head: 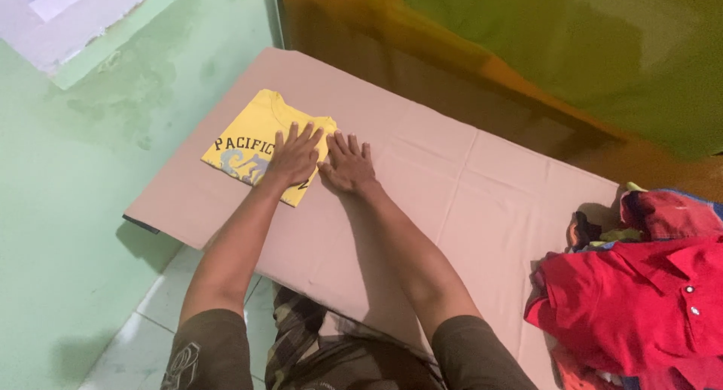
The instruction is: The person folds a yellow t-shirt on a table, then folds a red polo shirt. Both items are folded into neat rectangles and placed on the table. No tools are used.
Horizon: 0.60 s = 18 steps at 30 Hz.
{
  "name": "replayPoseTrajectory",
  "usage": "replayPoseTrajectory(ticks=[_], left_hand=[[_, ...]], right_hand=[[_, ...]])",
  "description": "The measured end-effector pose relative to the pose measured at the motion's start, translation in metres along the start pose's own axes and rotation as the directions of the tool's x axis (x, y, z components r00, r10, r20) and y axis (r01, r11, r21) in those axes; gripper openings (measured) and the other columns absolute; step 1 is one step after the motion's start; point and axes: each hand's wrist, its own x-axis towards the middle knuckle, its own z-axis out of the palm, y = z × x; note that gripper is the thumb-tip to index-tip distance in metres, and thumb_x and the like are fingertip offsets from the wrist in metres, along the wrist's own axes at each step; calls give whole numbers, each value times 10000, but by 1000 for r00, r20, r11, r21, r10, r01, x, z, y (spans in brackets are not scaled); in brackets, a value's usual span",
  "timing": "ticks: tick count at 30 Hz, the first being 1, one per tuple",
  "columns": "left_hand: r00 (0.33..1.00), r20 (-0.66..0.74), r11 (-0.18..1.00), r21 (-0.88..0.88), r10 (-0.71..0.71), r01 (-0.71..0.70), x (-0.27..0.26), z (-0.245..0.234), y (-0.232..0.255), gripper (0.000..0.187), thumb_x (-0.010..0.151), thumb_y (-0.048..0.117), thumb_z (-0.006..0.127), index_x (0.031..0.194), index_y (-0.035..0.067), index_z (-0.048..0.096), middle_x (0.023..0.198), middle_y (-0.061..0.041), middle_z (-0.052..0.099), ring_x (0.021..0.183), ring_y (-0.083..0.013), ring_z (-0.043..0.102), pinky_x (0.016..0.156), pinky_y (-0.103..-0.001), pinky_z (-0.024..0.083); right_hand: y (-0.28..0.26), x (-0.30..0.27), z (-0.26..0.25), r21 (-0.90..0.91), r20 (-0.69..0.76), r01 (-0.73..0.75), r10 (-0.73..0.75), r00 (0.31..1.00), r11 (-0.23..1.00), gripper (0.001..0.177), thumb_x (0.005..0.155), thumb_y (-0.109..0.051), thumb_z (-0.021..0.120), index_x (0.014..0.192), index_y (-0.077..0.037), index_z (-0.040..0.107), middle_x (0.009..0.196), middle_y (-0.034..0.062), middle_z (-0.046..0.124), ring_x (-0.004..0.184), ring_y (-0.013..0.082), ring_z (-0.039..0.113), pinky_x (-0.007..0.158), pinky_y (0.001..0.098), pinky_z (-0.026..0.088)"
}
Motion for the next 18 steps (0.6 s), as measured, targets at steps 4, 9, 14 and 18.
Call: replayPoseTrajectory(ticks=[4,9,14,18], left_hand=[[998,47,999,21,-47,46,3,0,3,603,1064,388,207,1661,303,219,1743,-16,151,1594,-344,100,1249,-617,111],[997,-51,992,109,-59,65,1,8,8,588,1088,434,226,1650,273,285,1723,-80,230,1575,-372,177,1232,-634,111],[949,-307,995,81,73,-51,-7,18,31,533,1055,325,488,1547,120,489,1644,-169,396,1527,-422,299,1206,-654,201],[964,-224,989,76,144,-130,-2,33,58,520,1026,361,502,1514,182,522,1619,-91,438,1521,-385,321,1209,-644,226]], right_hand=[[-6,-15,-19,16,36,-21,20,999,1000,843,983,-665,294,1675,-214,125,1748,52,117,1604,350,78,1265,624,74],[-4,-26,-26,116,-9,-3,4,1000,993,822,989,-628,331,1679,-217,154,1748,77,118,1604,353,94,1263,619,76],[24,-49,-27,46,-73,-84,87,994,995,725,1071,-580,267,1670,-179,195,1726,145,190,1592,384,140,1253,622,102],[53,-72,-29,11,-50,-226,226,973,974,726,1074,-602,223,1668,-186,194,1731,117,175,1595,359,125,1264,602,70]])
